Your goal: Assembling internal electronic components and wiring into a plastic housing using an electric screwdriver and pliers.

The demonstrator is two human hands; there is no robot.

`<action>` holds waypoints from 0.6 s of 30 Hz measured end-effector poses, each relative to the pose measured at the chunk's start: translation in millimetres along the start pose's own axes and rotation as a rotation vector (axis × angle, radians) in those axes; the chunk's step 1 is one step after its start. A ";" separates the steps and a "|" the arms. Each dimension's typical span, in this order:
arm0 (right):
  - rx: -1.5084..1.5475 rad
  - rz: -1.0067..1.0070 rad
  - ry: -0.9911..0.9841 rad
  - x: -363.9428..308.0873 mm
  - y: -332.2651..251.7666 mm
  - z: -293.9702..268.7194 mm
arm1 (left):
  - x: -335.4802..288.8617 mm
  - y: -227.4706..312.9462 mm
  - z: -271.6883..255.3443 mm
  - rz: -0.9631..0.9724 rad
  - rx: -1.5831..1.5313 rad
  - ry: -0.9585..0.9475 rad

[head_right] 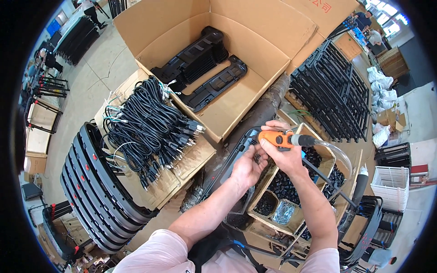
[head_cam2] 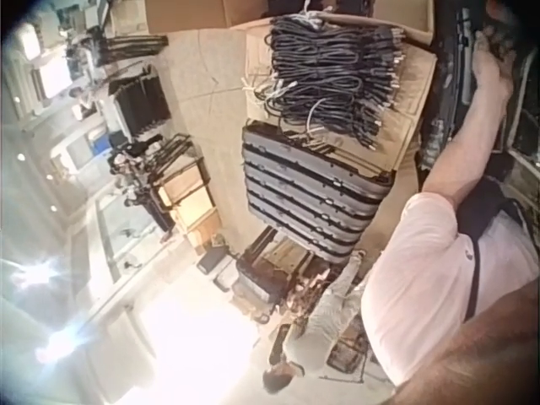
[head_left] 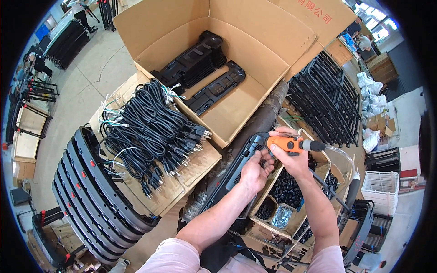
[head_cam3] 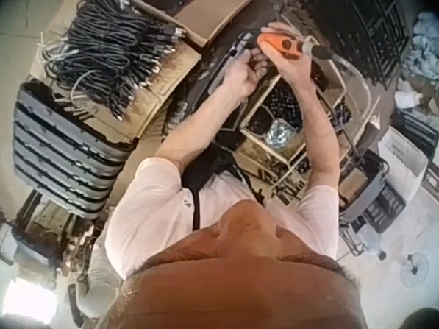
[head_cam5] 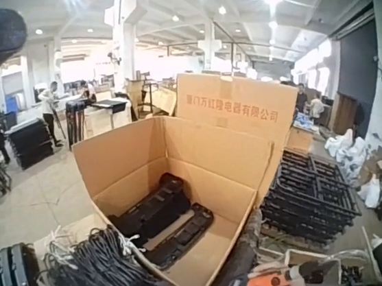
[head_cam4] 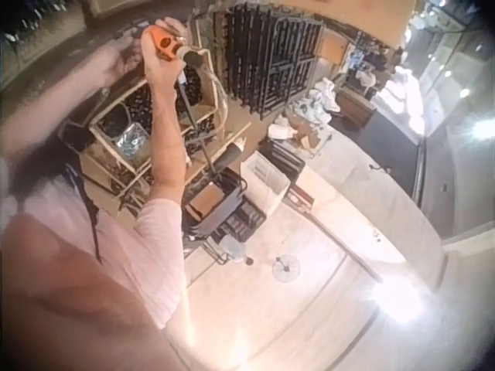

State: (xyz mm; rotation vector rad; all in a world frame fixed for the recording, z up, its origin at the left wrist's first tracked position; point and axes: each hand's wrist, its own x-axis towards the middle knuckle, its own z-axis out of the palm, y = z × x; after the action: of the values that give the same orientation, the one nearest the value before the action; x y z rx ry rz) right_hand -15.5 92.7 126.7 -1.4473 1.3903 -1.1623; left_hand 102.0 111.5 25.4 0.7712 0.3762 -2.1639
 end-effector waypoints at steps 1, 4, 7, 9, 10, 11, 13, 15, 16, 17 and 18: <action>0.007 -0.023 0.012 3.0 6.6 3.3 | -5.6 -2.1 -1.4 -0.024 0.077 -0.007; -0.013 -0.038 -0.010 8.0 19.7 9.2 | -26.8 -7.4 -11.5 -0.082 0.066 -0.001; -0.028 -0.039 -0.030 11.5 19.4 15.3 | -44.3 -10.2 -25.6 -0.121 0.079 -0.003; -0.109 -0.019 -0.090 14.4 20.8 16.9 | -56.9 -12.3 -39.1 -0.142 0.095 -0.009; -0.087 0.028 -0.060 15.4 14.5 22.8 | -65.3 -12.5 -46.5 -0.154 0.121 -0.004; -0.091 0.023 -0.059 16.8 11.9 22.8 | -71.0 -12.9 -53.8 -0.163 0.149 -0.004; -0.133 0.034 -0.088 17.6 9.4 22.4 | -84.0 -12.9 -64.5 -0.175 0.185 -0.026; -0.103 0.014 -0.081 16.8 14.8 19.9 | -98.4 -14.6 -70.7 -0.198 0.224 -0.009; -0.116 0.009 -0.076 17.6 13.9 19.7 | -103.5 -14.3 -74.5 -0.204 0.253 0.005; -0.128 0.006 -0.071 17.6 13.8 20.2 | -108.3 -14.4 -78.4 -0.201 0.253 0.003; -0.104 0.004 -0.068 16.3 16.3 21.9 | -113.3 -14.6 -82.6 -0.202 0.280 0.015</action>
State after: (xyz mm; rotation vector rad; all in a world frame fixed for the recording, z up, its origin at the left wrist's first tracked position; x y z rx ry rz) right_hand 1.0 74.1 106.8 -1.5413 1.4239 -1.0414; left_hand 180.9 228.0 34.1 0.9375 0.1648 -2.4352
